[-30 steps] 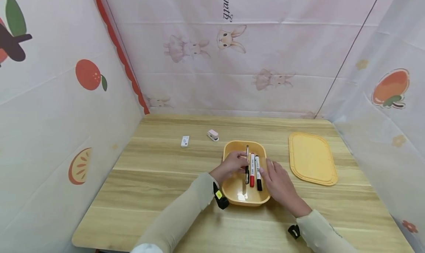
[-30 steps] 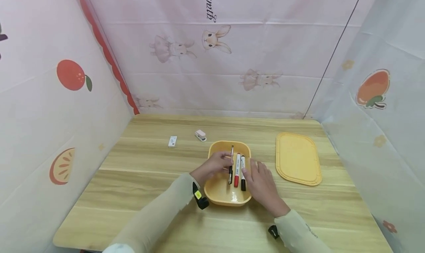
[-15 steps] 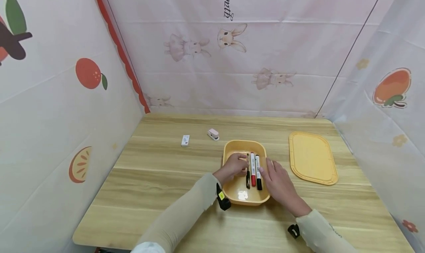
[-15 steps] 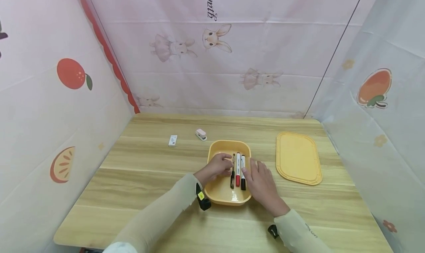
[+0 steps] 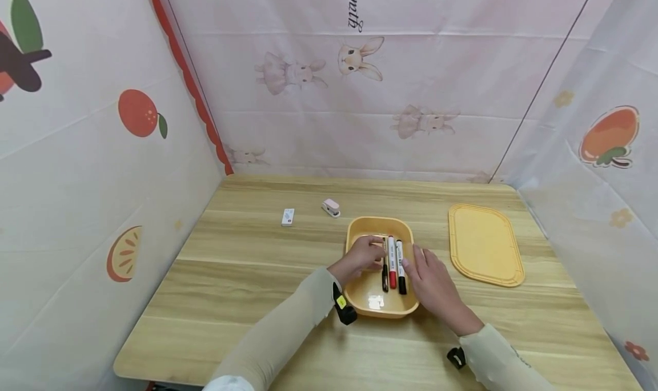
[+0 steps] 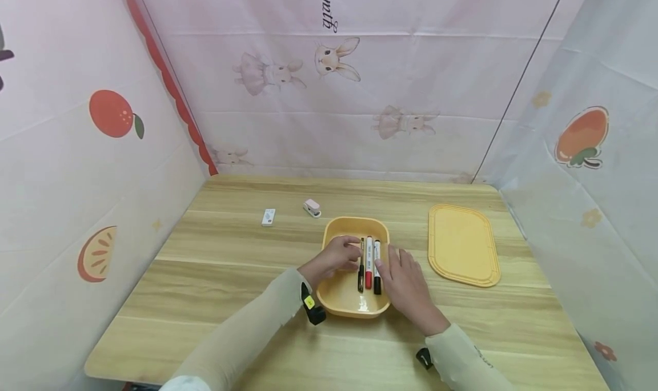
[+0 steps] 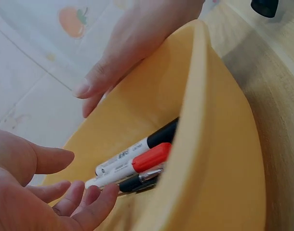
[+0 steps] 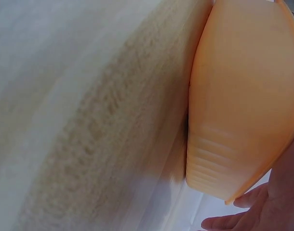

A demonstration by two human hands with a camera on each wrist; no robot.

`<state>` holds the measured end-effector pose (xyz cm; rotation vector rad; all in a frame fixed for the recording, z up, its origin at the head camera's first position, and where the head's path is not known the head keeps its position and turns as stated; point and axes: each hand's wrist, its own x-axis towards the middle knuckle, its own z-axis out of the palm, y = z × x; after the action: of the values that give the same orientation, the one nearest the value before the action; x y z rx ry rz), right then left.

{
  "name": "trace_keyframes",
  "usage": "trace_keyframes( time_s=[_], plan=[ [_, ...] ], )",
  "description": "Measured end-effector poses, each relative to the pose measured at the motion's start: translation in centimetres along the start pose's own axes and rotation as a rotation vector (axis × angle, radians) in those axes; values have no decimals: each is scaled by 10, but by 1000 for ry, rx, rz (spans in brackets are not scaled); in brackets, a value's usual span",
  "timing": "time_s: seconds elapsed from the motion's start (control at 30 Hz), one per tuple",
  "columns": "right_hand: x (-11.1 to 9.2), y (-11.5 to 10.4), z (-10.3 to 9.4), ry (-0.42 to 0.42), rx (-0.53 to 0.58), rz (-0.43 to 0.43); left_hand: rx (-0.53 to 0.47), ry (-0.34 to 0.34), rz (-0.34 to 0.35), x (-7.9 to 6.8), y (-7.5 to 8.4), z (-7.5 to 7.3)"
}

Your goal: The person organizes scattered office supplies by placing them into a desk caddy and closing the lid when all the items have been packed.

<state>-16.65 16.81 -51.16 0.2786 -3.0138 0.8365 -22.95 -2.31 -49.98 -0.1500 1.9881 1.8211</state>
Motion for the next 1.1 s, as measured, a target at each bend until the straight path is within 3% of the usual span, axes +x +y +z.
trace_keyframes(
  time_s=[0.27,0.6,0.73,0.87,1.1],
  plan=[
    [-1,2,0,1,-12,9,-18,0,65,-4,3,-5],
    [0,4,0,3,-11,2,-142,125,207,-10,24,-30],
    [1,3,0,1,-7,1,-186,202,252,-7,32,-49],
    [1,1,0,-13,1,18,-225,294,287,1,33,-78],
    [1,1,0,-15,2,17,-143,491,298,10,23,-132]
  ],
)
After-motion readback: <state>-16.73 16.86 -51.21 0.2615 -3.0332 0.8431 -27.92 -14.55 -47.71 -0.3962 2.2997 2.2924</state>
